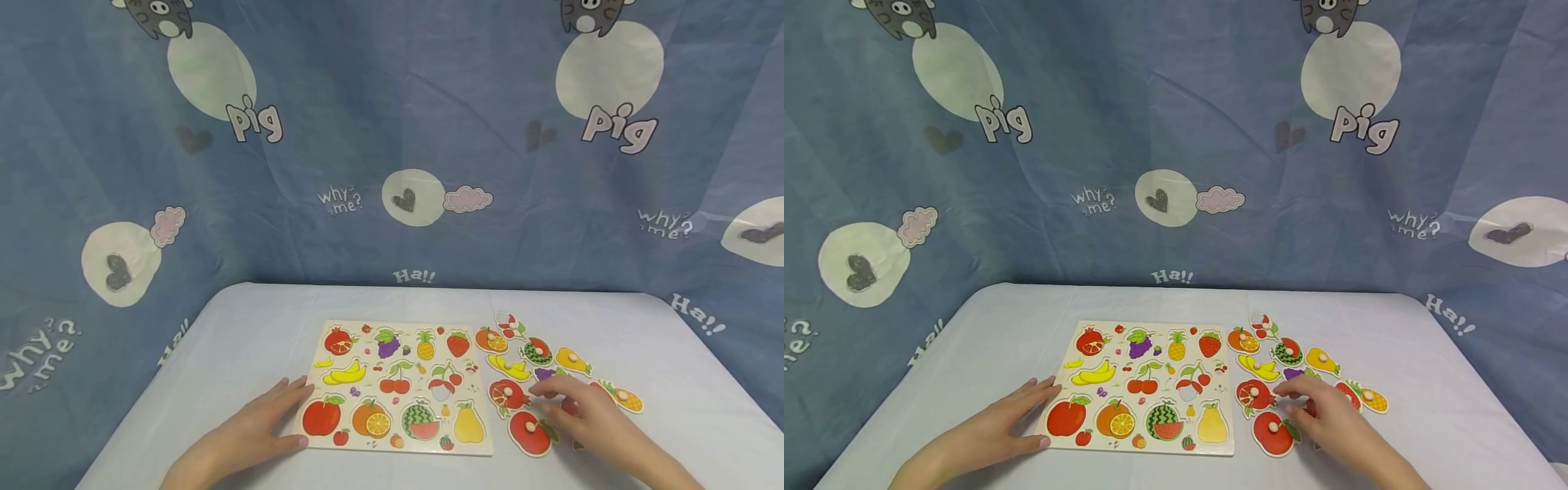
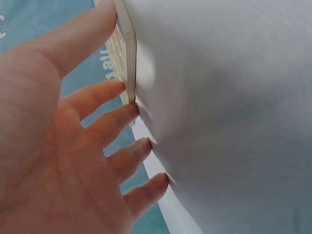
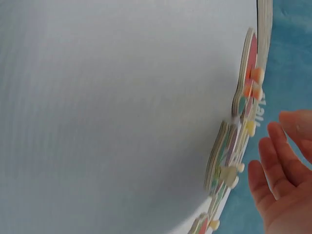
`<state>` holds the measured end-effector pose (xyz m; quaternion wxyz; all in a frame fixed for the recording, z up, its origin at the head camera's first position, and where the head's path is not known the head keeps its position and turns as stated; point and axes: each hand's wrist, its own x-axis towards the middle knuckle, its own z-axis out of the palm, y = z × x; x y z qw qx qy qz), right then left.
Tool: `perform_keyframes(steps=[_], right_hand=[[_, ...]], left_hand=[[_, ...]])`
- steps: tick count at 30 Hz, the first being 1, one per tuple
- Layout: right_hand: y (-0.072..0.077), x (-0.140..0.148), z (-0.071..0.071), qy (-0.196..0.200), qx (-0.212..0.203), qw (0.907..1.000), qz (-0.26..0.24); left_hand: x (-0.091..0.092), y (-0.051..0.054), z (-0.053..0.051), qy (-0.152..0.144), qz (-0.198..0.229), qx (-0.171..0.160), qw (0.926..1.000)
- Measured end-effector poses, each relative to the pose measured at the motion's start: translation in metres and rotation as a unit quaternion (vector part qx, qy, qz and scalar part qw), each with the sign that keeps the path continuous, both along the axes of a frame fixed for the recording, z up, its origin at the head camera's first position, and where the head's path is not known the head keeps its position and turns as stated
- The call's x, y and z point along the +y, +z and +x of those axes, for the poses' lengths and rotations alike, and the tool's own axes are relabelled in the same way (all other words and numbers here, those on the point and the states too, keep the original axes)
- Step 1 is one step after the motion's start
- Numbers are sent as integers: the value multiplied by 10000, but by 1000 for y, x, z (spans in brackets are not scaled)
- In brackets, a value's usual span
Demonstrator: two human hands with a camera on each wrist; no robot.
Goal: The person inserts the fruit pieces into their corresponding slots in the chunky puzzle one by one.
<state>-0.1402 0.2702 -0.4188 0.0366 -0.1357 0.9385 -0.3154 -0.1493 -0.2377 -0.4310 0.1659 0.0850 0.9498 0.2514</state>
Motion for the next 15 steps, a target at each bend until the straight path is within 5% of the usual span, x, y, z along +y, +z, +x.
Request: perform_keyframes(steps=[15], right_hand=[[0, 27, 2, 507, -231, 9984, 108]], left_hand=[[1, 2, 3, -28, 91, 74, 9999]])
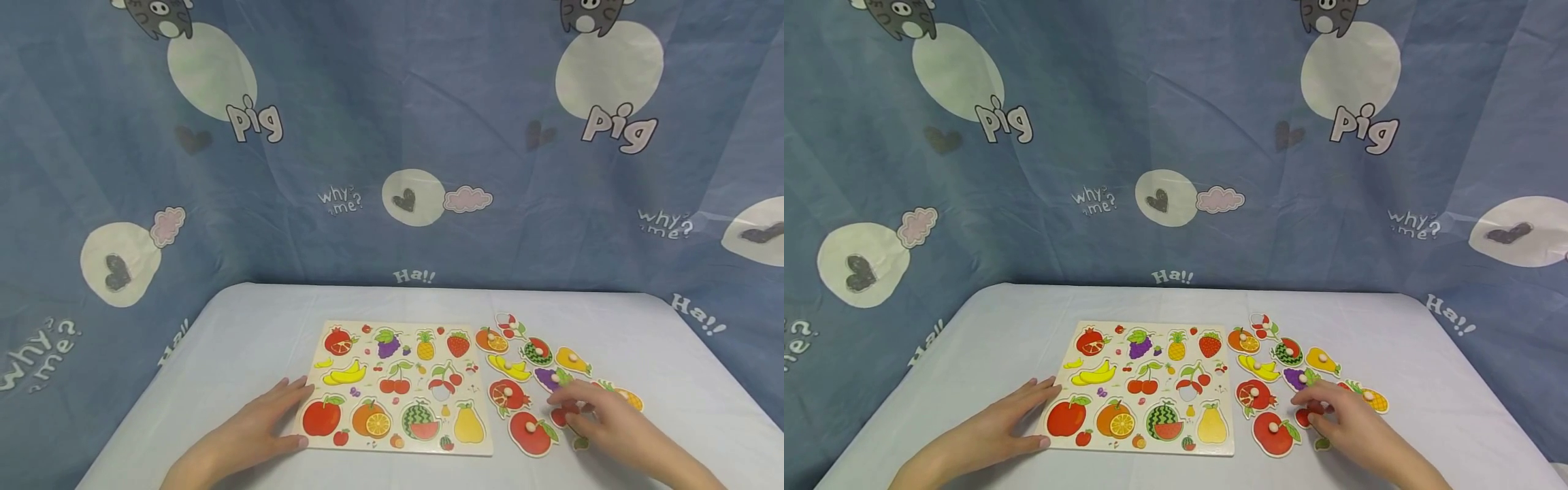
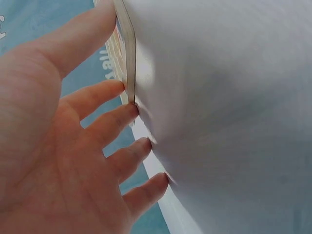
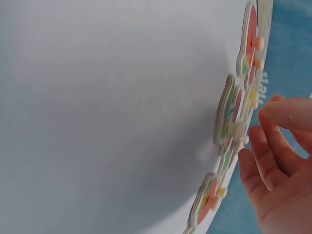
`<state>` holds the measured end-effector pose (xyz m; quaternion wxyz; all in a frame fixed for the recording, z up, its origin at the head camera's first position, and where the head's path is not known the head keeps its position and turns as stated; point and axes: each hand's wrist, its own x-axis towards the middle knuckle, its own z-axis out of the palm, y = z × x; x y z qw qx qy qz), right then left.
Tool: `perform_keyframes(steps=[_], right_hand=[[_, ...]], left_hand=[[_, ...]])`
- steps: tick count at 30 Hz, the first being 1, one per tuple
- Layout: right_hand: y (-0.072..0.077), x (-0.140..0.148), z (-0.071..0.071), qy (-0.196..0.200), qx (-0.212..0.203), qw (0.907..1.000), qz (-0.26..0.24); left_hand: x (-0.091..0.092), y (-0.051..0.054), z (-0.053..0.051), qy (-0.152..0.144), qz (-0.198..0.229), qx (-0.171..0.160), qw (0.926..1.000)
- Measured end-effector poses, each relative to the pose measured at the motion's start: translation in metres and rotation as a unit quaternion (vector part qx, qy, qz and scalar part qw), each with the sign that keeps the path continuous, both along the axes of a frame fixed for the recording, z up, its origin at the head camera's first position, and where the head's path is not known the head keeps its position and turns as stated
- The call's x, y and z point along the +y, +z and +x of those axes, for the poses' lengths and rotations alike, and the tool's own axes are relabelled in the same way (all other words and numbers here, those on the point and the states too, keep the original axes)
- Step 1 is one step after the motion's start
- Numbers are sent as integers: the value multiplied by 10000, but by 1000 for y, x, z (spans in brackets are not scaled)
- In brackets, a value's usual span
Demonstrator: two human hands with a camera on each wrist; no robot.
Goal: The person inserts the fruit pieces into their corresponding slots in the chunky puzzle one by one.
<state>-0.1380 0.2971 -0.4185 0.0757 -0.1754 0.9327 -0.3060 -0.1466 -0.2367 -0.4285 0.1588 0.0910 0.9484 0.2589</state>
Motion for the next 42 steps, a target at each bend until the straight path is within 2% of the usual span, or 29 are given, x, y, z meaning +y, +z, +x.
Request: perform_keyframes(steps=[10, 21, 33, 38, 42], right_hand=[[-12, 19, -2, 564, 441, 9970, -276], [-20, 32, -10, 1037, 423, 9926, -475], [-19, 37, -14, 1129, 151, 9930, -319], [-18, 38, -15, 1215, 103, 9919, -362], [-16, 38, -15, 1137, -17, 9931, -293]], left_hand=[[-2, 1, 0, -90, 42, 69, 9999], [-3, 0, 0, -57, 56, 33, 10000], [-1, -1, 1, 98, 9, -90, 9999], [-2, -1, 1, 71, -3, -43, 10000], [-2, -2, 0, 58, -9, -17, 10000]])
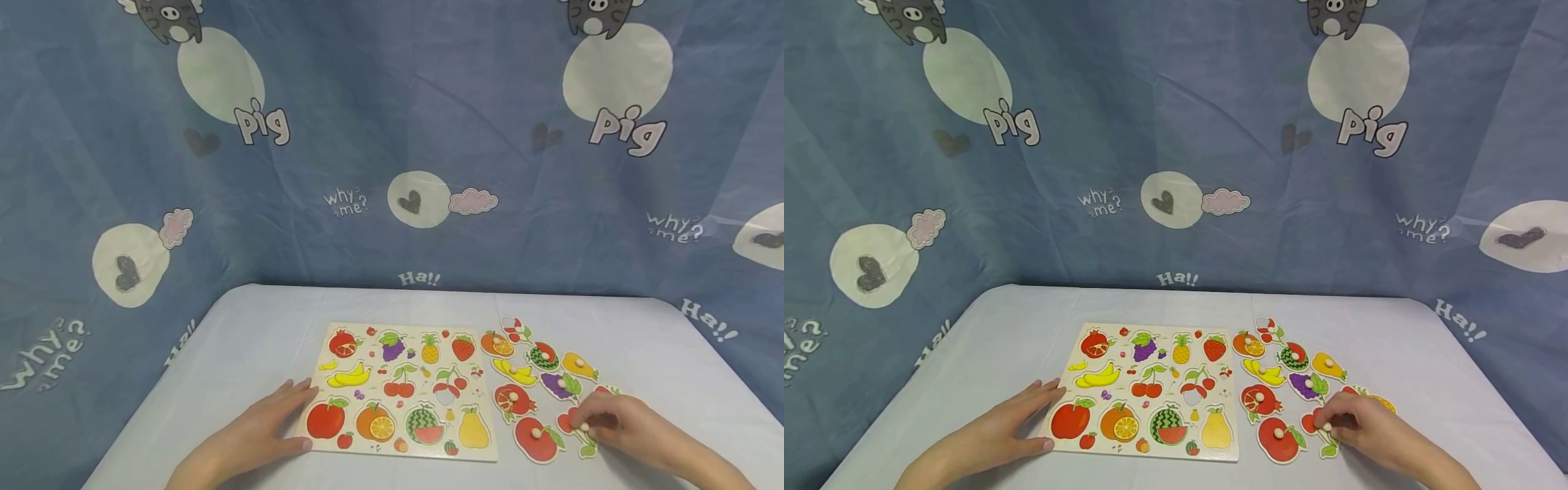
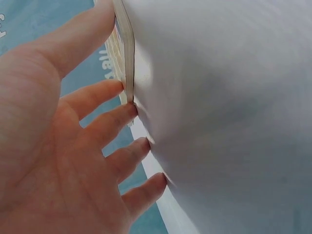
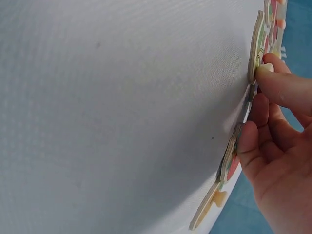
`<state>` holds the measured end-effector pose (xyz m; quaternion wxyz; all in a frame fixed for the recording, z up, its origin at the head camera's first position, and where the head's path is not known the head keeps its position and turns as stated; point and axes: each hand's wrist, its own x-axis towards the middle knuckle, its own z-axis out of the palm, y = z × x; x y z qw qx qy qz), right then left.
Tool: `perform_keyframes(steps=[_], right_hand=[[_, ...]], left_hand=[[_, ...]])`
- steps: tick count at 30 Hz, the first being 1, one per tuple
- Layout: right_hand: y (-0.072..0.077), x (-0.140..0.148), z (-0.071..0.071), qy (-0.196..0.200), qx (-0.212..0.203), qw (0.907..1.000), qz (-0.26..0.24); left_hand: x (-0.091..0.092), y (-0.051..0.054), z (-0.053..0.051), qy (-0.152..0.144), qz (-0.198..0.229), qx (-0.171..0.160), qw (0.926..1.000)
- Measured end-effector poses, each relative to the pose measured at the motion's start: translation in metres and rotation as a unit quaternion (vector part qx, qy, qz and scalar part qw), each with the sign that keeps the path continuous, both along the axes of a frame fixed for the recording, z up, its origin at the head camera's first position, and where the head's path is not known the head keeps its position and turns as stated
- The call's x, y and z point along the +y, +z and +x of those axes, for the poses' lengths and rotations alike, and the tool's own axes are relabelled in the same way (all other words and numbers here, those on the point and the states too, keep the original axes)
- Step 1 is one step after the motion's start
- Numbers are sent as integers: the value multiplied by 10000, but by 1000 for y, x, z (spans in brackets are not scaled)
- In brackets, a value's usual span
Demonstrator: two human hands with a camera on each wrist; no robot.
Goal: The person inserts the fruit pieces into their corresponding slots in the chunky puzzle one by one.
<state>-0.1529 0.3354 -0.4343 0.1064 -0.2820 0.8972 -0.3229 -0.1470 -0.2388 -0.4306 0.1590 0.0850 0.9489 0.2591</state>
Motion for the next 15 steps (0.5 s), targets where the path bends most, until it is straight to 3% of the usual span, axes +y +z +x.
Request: perform_keyframes(steps=[8, 15], right_hand=[[1, 0, 2, -286, -278, 9990, 213], [2, 0, 4, -407, -162, 9987, 247]], left_hand=[[-1, -1, 0, -74, 29, 72, 9999], [0, 0, 0, -4, -1, 14, 10000]])
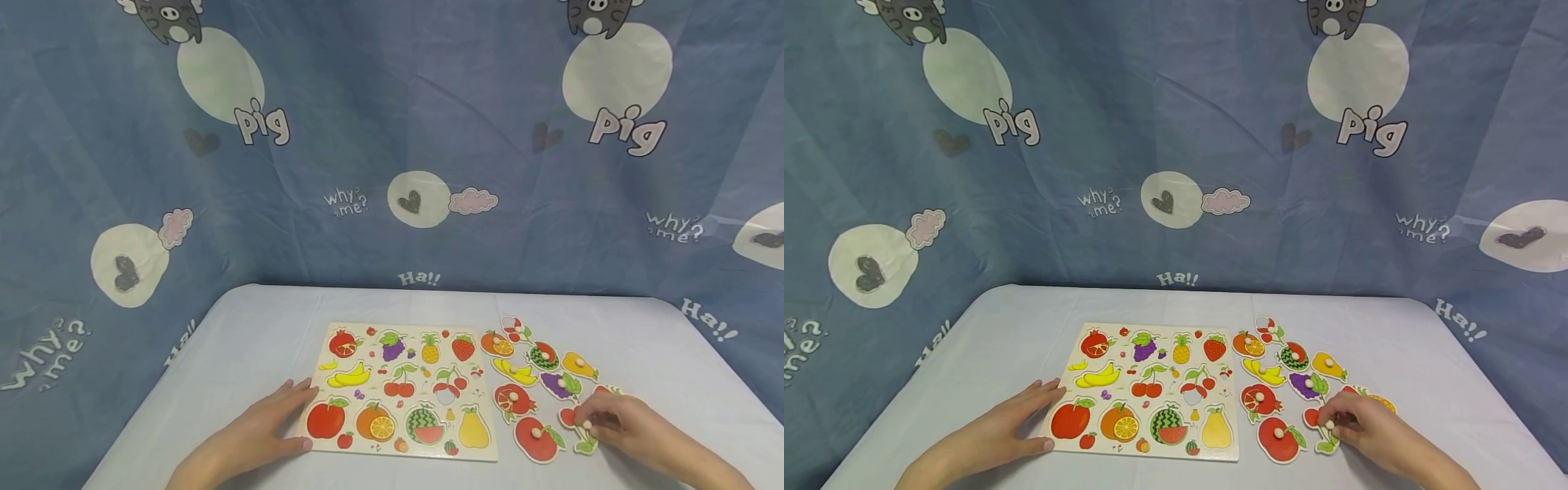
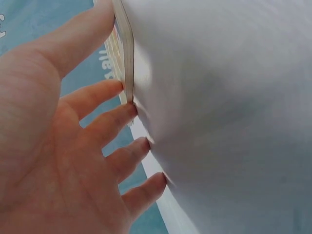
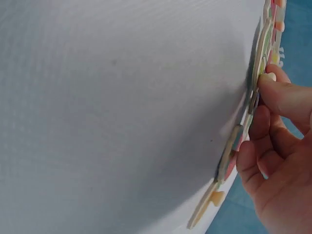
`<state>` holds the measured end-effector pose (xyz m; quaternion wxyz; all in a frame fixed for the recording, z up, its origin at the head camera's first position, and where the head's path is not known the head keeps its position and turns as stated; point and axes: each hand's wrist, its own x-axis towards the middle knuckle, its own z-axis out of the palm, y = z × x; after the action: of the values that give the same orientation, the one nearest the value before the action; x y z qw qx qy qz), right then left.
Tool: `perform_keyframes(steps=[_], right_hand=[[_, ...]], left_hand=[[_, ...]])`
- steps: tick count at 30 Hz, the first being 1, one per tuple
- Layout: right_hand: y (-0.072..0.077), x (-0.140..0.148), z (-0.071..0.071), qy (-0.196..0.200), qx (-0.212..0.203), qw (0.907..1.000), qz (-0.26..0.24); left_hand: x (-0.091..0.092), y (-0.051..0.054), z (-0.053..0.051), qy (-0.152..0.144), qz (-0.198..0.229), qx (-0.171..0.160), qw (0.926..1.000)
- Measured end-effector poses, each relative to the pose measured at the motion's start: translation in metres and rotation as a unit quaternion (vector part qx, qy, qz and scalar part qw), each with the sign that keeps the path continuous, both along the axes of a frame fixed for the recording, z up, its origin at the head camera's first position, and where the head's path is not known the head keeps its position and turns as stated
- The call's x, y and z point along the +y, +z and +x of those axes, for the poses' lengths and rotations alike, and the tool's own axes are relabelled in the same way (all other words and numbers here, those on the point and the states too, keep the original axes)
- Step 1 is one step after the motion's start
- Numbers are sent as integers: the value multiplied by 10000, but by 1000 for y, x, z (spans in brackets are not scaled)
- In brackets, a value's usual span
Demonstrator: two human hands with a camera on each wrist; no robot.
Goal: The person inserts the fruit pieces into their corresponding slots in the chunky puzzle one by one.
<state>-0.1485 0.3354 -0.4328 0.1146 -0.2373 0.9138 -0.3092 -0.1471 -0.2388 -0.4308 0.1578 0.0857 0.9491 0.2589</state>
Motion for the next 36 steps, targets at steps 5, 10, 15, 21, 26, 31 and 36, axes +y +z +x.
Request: perform_keyframes(steps=[5, 10, 15, 21, 26, 31, 36], right_hand=[[4, -2, 0, -204, 7, 9996, 212], [8, -8, 0, -328, 77, 9990, 299], [11, -13, 0, -424, 192, 9985, 275], [12, -16, 0, -410, 228, 9988, 129], [14, -22, -2, -503, 177, 9985, 100], [16, -28, -2, -498, 334, 9982, -2], [16, -35, -4, -426, 577, 9974, -107]], left_hand=[[0, 1, 1, 40, -19, -14, 10000], [0, 0, 0, 61, -34, -36, 10000], [0, -1, -1, 81, -47, -79, 9999], [-1, 0, 0, 29, 26, -48, 10000], [-1, 1, 1, -31, 31, 21, 10000], [-1, 1, 1, 28, 26, -39, 10000], [-1, 0, 0, 39, 23, -55, 10000]])
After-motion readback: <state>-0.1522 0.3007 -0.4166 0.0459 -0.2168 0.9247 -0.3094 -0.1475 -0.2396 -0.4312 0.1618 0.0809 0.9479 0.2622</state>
